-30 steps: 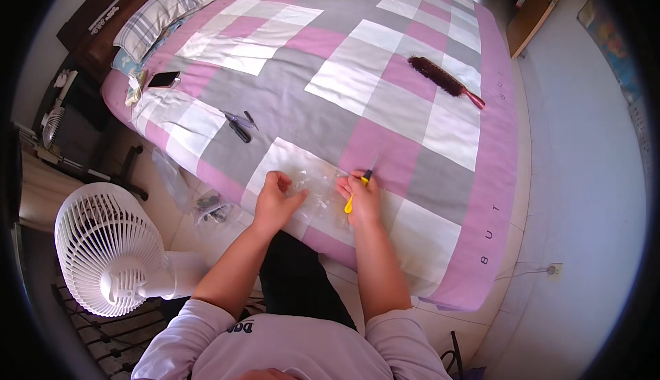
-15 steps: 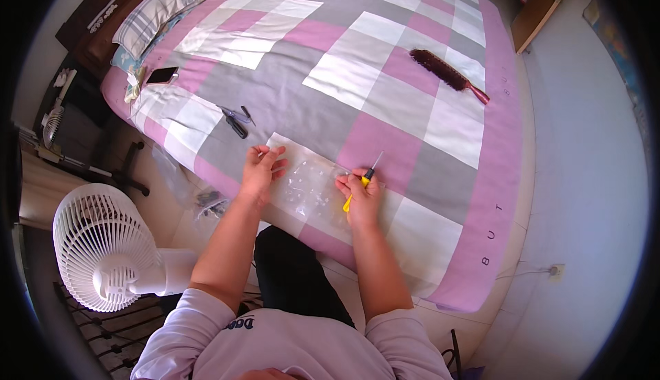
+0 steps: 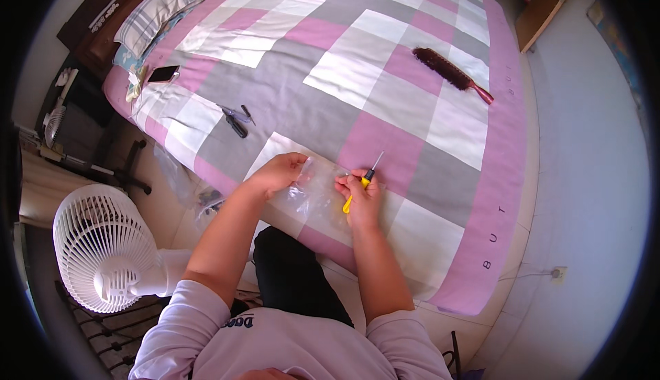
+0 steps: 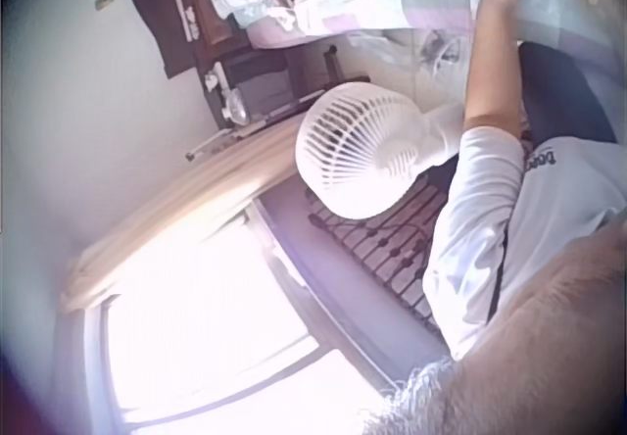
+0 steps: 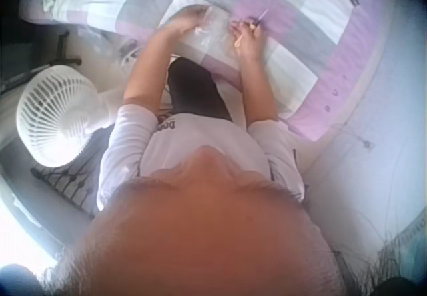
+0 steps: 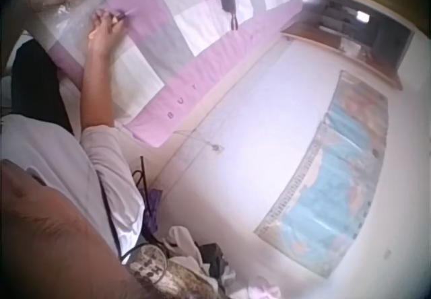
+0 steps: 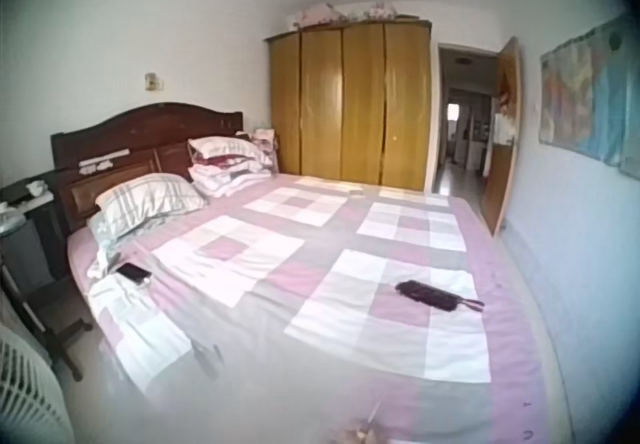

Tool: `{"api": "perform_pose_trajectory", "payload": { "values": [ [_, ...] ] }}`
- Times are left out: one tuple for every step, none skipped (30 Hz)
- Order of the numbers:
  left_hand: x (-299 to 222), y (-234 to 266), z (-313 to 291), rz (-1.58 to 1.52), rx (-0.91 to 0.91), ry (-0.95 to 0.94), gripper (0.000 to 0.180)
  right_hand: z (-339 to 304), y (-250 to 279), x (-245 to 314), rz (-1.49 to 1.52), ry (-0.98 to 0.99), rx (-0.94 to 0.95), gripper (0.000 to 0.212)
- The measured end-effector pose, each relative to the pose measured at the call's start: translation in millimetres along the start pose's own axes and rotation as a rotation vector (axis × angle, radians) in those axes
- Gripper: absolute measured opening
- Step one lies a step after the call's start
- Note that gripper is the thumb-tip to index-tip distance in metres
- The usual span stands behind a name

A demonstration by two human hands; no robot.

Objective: The person uses a yellow screwdriver to unscrew and remove the front grille of a white standing fan. They then detach the fan blade and place the components on the bed.

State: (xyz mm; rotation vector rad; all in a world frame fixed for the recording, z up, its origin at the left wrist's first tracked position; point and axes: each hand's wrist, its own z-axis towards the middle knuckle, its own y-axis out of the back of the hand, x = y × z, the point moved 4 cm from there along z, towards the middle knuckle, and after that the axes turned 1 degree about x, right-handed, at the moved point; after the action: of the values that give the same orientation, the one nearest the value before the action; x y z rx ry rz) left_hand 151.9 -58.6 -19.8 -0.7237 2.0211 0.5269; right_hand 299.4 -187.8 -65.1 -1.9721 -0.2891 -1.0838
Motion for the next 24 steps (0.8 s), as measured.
{"api": "perform_pose_trajectory", "payload": {
  "values": [
    [-5, -2, 6, 0.087, -0.076, -0.001, 0.024, 1, 1, 1, -0.002, 0.000, 0.001, 0.011],
    [-9, -2, 9, 0.173, -0.152, -0.001, 0.020, 1, 3, 2, -0.005, 0.001, 0.003, 0.011],
    [-12, -1, 11, 0.258, -0.179, -0.050, 0.019, 1, 3, 4, 0.000, 0.011, 0.012, 0.011],
    [-14, 0, 12, 0.343, -0.206, -0.093, 0.018, 0, 3, 3, 0.006, 0.017, 0.018, 0.011],
    [-15, 2, 13, 0.428, -0.233, -0.137, 0.017, -1, 3, 2, 0.012, 0.023, 0.024, 0.011],
    [-13, 5, 17, 0.432, -0.241, -0.114, 0.019, -1, 4, 3, 0.014, 0.030, 0.026, 0.011],
    [-10, 12, 21, 0.440, -0.252, -0.086, 0.020, -1, 2, 4, 0.021, 0.034, 0.028, 0.011],
    [-6, 19, 24, 0.449, -0.263, -0.059, 0.022, -2, 1, 4, 0.028, 0.038, 0.031, 0.011],
    [-2, 30, 26, 0.264, -0.363, -0.045, 0.022, -2, 1, 3, 0.013, 0.039, 0.030, 0.011],
    [-1, 39, 25, 0.082, -0.458, -0.033, 0.021, -1, 1, 3, 0.001, 0.044, 0.026, 0.011],
    [1, 45, 24, -0.102, -0.550, -0.021, 0.021, -2, 1, 3, -0.011, 0.049, 0.021, 0.011],
    [-2, 48, 19, -0.045, -0.647, -0.134, 0.021, -3, 2, 2, -0.014, 0.045, 0.015, 0.011],
    [-19, 46, 3, 0.013, -0.739, -0.253, 0.021, -2, 2, 2, -0.016, 0.047, 0.009, 0.011],
    [-34, 41, -14, 0.070, -0.828, -0.376, 0.021, -1, 2, 2, -0.018, 0.052, 0.003, 0.012],
    [-44, 15, -30, 0.213, -0.629, -0.552, 0.022, 0, 1, 1, -0.007, 0.061, 0.013, 0.011],
    [-46, -19, -45, 0.349, -0.425, -0.711, 0.026, 1, 0, 0, -0.001, 0.062, 0.026, 0.011],
    [-43, -52, -49, 0.554, -0.252, -0.846, 0.035, 0, 0, 0, 0.002, 0.068, 0.038, 0.011],
    [-39, -77, -52, 0.757, -0.069, -0.976, 0.044, -1, 1, 0, 0.033, 0.077, 0.025, 0.011],
    [-27, -76, -48, 0.964, -0.096, -0.832, 0.049, -1, 4, 2, 0.065, 0.094, 0.007, 0.011],
    [-13, -65, -43, 1.167, -0.129, -0.676, 0.055, -1, 5, 4, 0.099, 0.111, -0.004, 0.010],
    [4, -51, -37, 1.362, -0.161, -0.509, 0.060, -1, 5, 8, 0.082, 0.115, -0.018, 0.010],
    [18, -33, -27, 1.270, -0.176, -0.497, 0.068, -1, 4, 11, 0.068, 0.121, -0.035, 0.010],
    [21, -18, -25, 1.318, -0.241, -0.417, 0.068, -7, 6, 9, 0.050, 0.111, -0.058, 0.010],
    [21, -4, -21, 1.365, -0.305, -0.336, 0.069, -8, 7, 6, 0.044, 0.099, -0.052, 0.010]
  ]
}}
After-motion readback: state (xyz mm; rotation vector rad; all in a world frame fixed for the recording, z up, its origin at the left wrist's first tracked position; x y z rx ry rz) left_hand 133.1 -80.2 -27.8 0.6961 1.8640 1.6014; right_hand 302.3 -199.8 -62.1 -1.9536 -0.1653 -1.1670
